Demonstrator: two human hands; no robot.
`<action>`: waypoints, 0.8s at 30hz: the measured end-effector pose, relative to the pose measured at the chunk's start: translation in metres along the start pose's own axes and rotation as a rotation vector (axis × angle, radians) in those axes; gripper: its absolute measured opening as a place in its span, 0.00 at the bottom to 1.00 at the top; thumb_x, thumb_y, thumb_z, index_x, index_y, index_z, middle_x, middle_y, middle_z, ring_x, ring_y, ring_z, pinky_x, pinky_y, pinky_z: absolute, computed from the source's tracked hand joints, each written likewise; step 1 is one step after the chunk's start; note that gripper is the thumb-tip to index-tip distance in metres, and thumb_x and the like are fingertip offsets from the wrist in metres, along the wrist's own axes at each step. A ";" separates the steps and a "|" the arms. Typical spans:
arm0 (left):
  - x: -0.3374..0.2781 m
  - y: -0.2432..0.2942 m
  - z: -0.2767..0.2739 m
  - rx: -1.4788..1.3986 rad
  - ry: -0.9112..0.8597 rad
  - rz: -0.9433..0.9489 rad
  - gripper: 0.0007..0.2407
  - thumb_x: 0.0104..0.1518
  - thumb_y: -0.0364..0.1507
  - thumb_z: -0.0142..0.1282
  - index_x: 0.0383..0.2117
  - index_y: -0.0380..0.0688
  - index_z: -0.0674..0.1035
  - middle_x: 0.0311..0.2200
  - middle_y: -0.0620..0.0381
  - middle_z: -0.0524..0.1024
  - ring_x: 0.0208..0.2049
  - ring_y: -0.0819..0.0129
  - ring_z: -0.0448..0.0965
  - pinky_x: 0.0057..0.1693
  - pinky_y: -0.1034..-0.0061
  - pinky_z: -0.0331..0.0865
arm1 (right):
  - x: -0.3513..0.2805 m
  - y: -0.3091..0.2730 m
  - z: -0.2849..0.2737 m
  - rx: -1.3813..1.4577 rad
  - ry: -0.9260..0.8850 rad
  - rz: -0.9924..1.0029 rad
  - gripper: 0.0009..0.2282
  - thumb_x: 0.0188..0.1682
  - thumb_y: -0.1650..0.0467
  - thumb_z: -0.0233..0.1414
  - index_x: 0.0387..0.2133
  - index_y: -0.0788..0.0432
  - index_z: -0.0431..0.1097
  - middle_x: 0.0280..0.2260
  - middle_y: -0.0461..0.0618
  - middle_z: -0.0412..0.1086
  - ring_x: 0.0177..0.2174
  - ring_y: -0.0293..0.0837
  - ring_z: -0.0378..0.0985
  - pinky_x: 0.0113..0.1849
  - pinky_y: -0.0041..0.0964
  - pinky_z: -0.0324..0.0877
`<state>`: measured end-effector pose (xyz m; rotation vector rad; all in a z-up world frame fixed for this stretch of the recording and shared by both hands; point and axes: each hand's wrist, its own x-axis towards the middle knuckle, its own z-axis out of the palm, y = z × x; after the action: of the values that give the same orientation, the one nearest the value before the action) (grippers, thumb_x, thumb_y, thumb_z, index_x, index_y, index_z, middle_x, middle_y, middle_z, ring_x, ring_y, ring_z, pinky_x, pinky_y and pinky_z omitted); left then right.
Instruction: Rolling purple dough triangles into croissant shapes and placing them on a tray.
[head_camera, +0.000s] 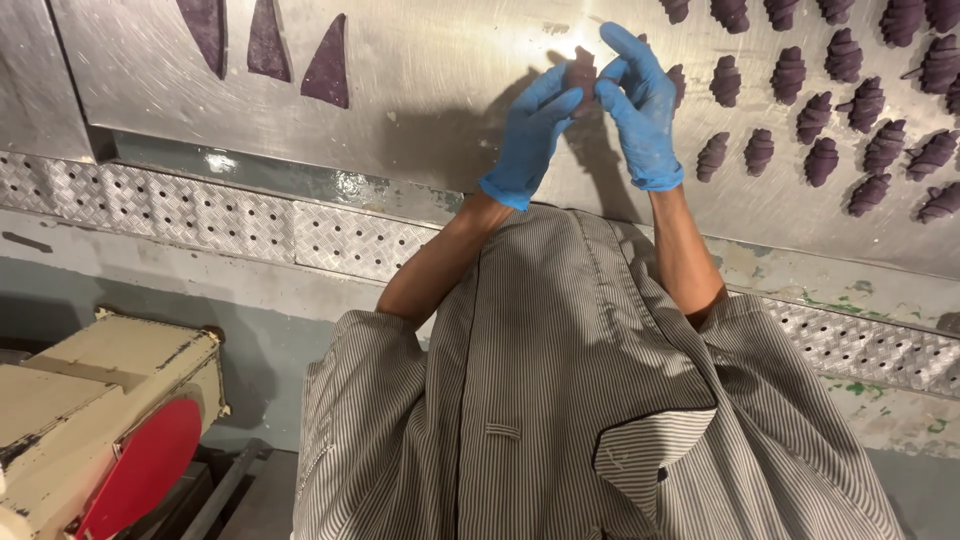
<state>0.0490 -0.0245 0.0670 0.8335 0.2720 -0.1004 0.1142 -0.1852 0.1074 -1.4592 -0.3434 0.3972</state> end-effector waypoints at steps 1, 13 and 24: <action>0.000 -0.001 0.000 0.008 0.010 0.010 0.16 0.67 0.25 0.53 0.59 0.33 0.74 0.49 0.51 0.79 0.49 0.67 0.79 0.59 0.73 0.74 | 0.000 0.005 -0.004 0.005 0.012 -0.009 0.24 0.59 0.76 0.57 0.68 0.63 0.61 0.37 0.41 0.67 0.36 0.31 0.69 0.45 0.25 0.69; 0.029 -0.004 -0.018 -0.123 -0.084 -0.102 0.30 0.66 0.31 0.55 0.70 0.40 0.52 0.60 0.46 0.70 0.61 0.56 0.74 0.66 0.61 0.72 | 0.023 0.023 -0.012 0.141 -0.142 0.239 0.19 0.56 0.67 0.52 0.59 0.64 0.68 0.44 0.44 0.73 0.43 0.34 0.73 0.48 0.27 0.69; -0.014 0.099 -0.239 1.715 0.688 0.361 0.23 0.59 0.30 0.62 0.59 0.36 0.69 0.55 0.43 0.70 0.57 0.50 0.68 0.61 0.61 0.69 | 0.080 0.237 -0.140 -1.350 -0.129 -0.159 0.07 0.53 0.73 0.59 0.36 0.64 0.68 0.31 0.52 0.69 0.33 0.43 0.72 0.35 0.40 0.69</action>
<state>0.0072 0.2192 -0.0114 2.6162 0.6866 0.3735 0.2372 -0.2558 -0.1413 -2.6891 -0.9299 0.0846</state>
